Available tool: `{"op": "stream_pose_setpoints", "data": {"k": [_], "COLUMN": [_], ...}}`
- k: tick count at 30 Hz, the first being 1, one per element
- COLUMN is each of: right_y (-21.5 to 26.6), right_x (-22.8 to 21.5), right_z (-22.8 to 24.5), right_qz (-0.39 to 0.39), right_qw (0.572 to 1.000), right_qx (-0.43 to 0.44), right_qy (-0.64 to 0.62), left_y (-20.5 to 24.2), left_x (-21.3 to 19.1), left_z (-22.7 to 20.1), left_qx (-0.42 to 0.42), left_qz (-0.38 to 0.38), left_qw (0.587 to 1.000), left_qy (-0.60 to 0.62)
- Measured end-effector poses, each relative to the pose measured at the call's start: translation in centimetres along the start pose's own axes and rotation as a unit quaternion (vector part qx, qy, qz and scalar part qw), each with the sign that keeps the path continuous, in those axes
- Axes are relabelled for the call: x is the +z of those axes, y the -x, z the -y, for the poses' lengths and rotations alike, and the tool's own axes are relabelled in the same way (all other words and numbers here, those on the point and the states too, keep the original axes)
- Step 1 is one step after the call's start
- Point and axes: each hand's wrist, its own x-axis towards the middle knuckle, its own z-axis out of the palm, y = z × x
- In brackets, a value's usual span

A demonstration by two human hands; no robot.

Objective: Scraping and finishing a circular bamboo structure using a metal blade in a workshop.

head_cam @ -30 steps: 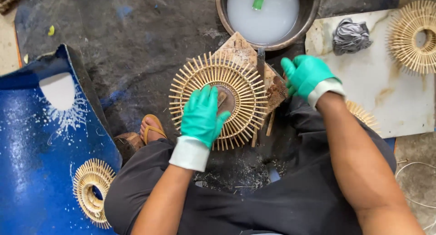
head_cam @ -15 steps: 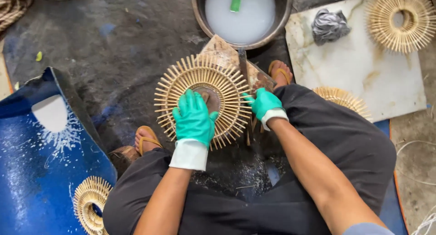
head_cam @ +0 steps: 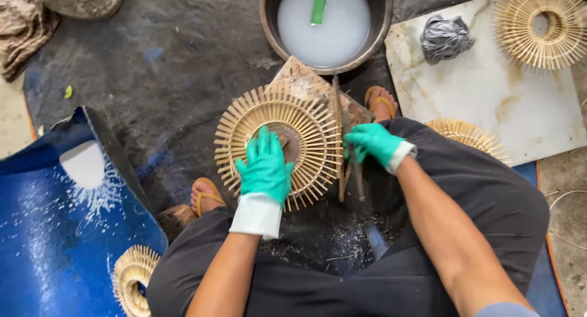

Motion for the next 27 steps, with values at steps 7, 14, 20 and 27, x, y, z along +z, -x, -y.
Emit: {"op": "stream_pose_setpoints", "data": {"k": [7, 14, 20, 27], "right_y": [0.4, 16.0, 27.6, 26.7], "right_x": [1.1, 6.1, 10.5, 11.3], "right_z": [0.7, 8.6, 10.7, 4.9], "right_qz": [-0.094, -0.155, -0.222, -0.117], "right_qw": [0.977, 0.961, 0.94, 0.976], "right_qx": [0.045, -0.101, -0.2, -0.051], "right_qy": [-0.184, -0.207, -0.162, -0.175], "left_y": [-0.3, -0.1, -0.5, 0.0], "left_x": [-0.5, 0.5, 0.6, 0.3], "left_z": [-0.4, -0.3, -0.8, -1.1], "left_qx": [-0.01, 0.008, -0.006, -0.007], "left_qz": [0.038, 0.006, -0.031, -0.064], "left_qw": [0.998, 0.999, 0.999, 0.997], "left_qy": [0.051, 0.038, 0.043, 0.04]}}
